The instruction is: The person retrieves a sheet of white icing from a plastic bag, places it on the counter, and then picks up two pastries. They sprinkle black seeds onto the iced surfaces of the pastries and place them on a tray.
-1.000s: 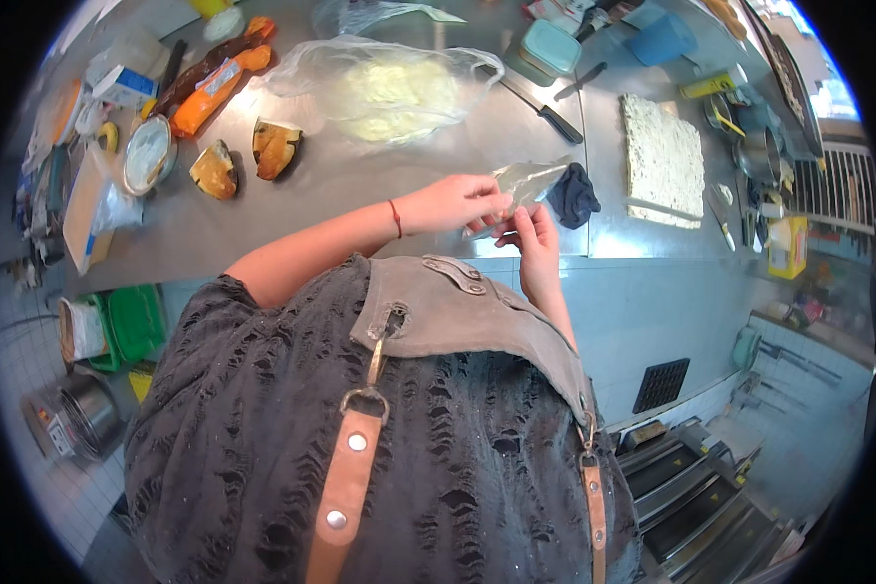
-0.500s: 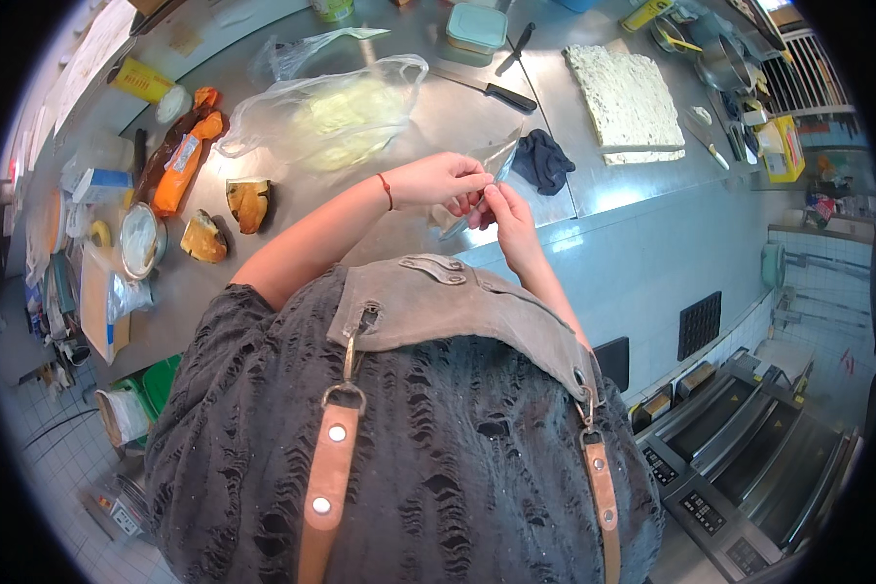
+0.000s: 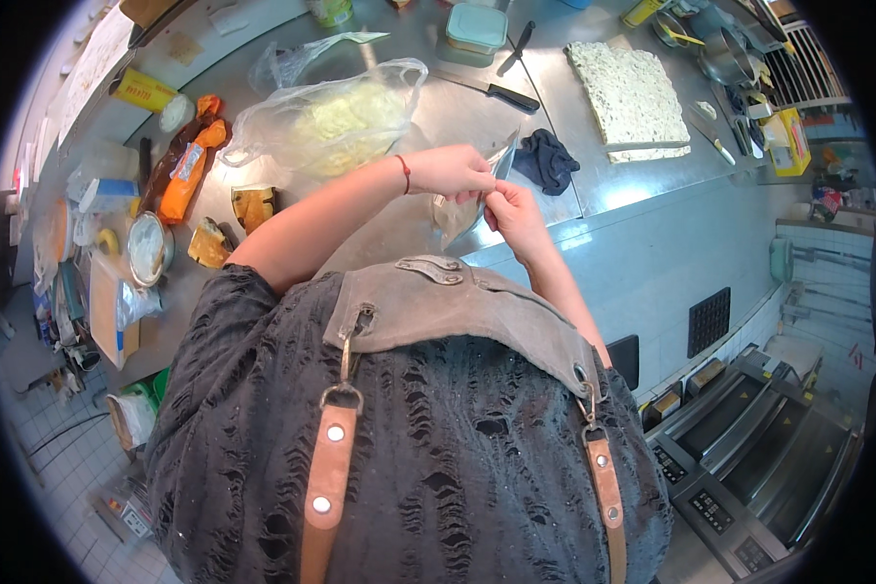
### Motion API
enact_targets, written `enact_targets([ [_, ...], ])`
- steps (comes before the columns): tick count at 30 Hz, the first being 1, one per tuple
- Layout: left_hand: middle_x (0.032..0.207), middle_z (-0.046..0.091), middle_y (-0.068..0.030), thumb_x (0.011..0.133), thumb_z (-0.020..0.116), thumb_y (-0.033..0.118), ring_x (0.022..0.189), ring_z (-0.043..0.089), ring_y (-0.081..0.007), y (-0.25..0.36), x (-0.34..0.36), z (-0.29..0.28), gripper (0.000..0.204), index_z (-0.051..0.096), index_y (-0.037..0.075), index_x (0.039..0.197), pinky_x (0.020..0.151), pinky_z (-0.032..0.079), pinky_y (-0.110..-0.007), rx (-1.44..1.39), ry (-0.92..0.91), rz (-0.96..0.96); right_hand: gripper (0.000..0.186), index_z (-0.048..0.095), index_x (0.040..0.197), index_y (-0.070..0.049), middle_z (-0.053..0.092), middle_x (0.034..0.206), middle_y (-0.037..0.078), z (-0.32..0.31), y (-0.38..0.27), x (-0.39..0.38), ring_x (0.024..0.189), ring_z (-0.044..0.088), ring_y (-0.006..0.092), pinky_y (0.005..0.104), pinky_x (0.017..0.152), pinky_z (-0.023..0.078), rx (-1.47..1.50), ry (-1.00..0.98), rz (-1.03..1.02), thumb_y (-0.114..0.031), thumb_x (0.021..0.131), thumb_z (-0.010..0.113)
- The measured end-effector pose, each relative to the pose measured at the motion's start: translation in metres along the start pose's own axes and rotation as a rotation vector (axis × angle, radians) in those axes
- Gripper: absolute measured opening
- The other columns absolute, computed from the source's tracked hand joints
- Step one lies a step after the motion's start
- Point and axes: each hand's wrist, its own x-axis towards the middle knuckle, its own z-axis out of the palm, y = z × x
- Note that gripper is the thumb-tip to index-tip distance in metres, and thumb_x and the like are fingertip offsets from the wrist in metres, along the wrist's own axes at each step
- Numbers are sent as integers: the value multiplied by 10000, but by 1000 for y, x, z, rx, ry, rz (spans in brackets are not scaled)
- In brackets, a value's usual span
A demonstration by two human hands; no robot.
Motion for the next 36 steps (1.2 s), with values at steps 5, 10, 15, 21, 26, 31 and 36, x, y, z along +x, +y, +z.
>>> enact_targets([
  [5, 696, 641, -22, 964, 565, 270, 609, 584, -98, -14, 1, 18, 305, 641, 65, 751, 559, 471, -267, -175, 169, 6, 266, 680, 811, -39, 560, 658, -35, 8, 13, 4, 543, 431, 50, 241, 486, 313, 61, 95, -73, -104, 983, 488],
  [10, 644, 627, -25, 965, 558, 241, 570, 579, -98, -13, -9, 16, 315, 628, 57, 719, 540, 464, -259, -222, 284, 63, 282, 603, 708, -79, 495, 627, -62, -1, 7, 9, 545, 391, 38, 250, 488, 278, 119, 232, -111, -111, 977, 523],
  [15, 621, 617, -19, 950, 575, 217, 550, 570, -92, -14, -47, -12, 304, 624, 35, 711, 531, 456, -260, -88, 537, -1, 301, 541, 656, -76, 468, 560, -42, -52, -29, 5, 512, 416, 73, 301, 479, 311, -238, 363, -203, -141, 946, 594],
  [21, 619, 654, -57, 934, 583, 265, 570, 611, -124, -25, -44, -3, 330, 660, 12, 736, 590, 504, -316, -72, 620, 68, 203, 679, 754, -116, 690, 676, 143, -37, -41, 11, 640, 678, 355, 475, 589, 513, -1252, 514, -266, -285, 865, 685],
  [26, 795, 666, -48, 1049, 530, 359, 634, 595, -162, -79, -72, 1, 344, 635, 72, 890, 655, 520, -321, -343, 634, 196, 261, 632, 797, -129, 691, 701, 123, -18, -79, 8, 665, 682, 380, 499, 581, 514, -1479, 504, -271, -343, 933, 694],
  [31, 941, 687, -210, 951, 630, 336, 851, 658, -387, -194, -180, 17, 315, 641, 23, 973, 804, 540, -478, 183, 893, -404, 96, 727, 977, -139, 700, 832, 122, -1, -110, 11, 775, 678, 368, 455, 665, 521, -1376, 319, -465, -217, 966, 672],
  [36, 1167, 635, -201, 884, 715, 341, 1083, 642, -366, -287, -295, 26, 395, 606, 25, 1096, 882, 564, -507, 614, 1231, -980, 104, 706, 1020, -61, 700, 977, 123, 33, -134, 44, 908, 685, 339, 421, 765, 539, -1508, 25, -413, -84, 947, 636],
])
